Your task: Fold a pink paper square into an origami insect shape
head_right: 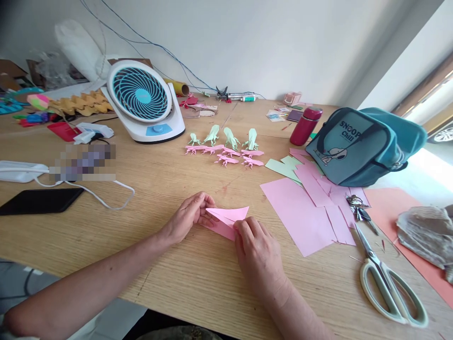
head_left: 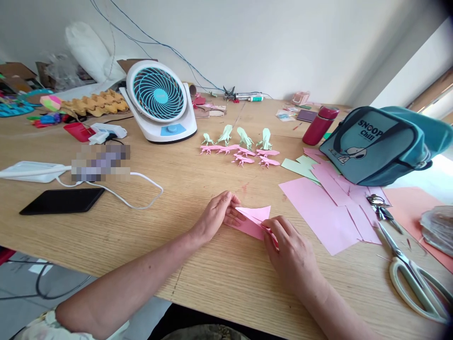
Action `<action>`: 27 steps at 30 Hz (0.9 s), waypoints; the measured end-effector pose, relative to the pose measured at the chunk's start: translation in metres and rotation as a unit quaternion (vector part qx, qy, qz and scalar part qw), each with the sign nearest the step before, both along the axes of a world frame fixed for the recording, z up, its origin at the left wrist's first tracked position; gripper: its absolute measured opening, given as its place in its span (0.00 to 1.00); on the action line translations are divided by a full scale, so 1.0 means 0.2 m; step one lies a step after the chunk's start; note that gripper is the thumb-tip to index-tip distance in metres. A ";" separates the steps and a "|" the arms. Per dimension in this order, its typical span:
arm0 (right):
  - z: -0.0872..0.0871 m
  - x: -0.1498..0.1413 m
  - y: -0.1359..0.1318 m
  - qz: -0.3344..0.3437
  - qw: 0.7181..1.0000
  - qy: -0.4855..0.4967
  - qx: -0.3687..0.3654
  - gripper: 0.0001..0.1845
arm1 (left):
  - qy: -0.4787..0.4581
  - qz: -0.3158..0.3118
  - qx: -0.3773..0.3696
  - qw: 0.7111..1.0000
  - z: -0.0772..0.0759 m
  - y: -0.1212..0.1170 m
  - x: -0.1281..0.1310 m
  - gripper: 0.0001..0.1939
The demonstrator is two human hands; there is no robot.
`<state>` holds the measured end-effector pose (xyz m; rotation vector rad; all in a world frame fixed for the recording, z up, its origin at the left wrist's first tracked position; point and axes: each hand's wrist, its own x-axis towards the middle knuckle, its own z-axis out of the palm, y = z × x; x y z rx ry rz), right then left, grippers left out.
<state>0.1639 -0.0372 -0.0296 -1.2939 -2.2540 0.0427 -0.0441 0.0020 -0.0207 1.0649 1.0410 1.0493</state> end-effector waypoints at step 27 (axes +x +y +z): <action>-0.03 0.08 0.08 -0.146 0.973 0.093 -0.153 0.12 | 0.461 -0.210 0.473 0.721 -0.05 -0.06 0.03 0.09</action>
